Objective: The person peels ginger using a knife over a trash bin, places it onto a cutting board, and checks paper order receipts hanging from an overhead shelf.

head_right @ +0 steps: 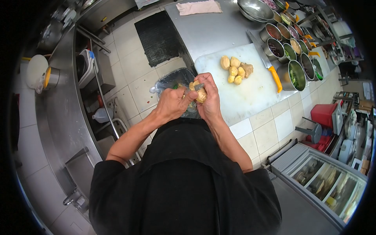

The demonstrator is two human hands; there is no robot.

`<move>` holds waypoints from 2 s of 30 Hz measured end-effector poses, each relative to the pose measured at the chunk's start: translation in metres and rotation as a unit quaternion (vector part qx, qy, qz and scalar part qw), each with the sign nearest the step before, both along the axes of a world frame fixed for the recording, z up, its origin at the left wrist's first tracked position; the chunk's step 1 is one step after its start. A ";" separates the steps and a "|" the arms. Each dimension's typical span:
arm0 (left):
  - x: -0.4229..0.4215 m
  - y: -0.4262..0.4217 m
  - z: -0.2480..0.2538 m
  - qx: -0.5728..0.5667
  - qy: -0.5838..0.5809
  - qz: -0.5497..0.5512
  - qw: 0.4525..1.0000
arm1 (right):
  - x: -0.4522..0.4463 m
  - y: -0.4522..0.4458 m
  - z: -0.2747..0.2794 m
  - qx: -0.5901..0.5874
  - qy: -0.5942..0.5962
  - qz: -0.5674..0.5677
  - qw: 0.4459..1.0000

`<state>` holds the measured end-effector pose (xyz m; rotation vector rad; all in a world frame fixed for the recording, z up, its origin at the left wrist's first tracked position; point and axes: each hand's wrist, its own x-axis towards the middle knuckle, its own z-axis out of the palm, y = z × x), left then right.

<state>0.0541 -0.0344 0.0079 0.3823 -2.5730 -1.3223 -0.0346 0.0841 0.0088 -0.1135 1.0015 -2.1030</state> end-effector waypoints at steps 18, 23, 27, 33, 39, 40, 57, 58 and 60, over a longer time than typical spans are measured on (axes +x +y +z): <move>0.002 0.010 -0.005 -0.019 -0.007 0.028 0.999 | 0.013 -0.007 -0.002 0.014 0.065 -0.077 0.995; 0.002 0.018 -0.010 -0.048 0.017 0.033 0.998 | 0.016 -0.009 0.001 0.047 0.088 -0.134 0.986; 0.002 0.022 -0.011 -0.049 0.030 0.040 0.998 | 0.015 -0.009 -0.007 0.059 0.098 -0.153 0.982; 0.004 0.017 -0.007 -0.056 0.022 0.021 0.998 | 0.013 -0.003 -0.002 0.035 0.011 -0.071 0.997; 0.001 0.013 -0.014 -0.052 0.029 0.028 0.998 | 0.016 -0.004 -0.013 0.055 -0.023 -0.085 0.995; 0.000 0.013 -0.019 -0.058 0.040 0.030 0.997 | 0.017 -0.005 -0.012 0.077 -0.017 -0.103 0.992; 0.013 0.030 -0.015 0.201 0.031 0.052 0.978 | -0.005 -0.004 -0.007 0.031 -0.102 -0.089 0.990; 0.013 0.025 -0.025 0.239 -0.007 0.066 0.969 | -0.006 -0.003 -0.006 0.004 -0.115 -0.079 0.990; 0.013 0.017 -0.032 0.312 -0.074 0.087 0.943 | -0.005 -0.001 -0.003 -0.050 -0.142 -0.055 0.987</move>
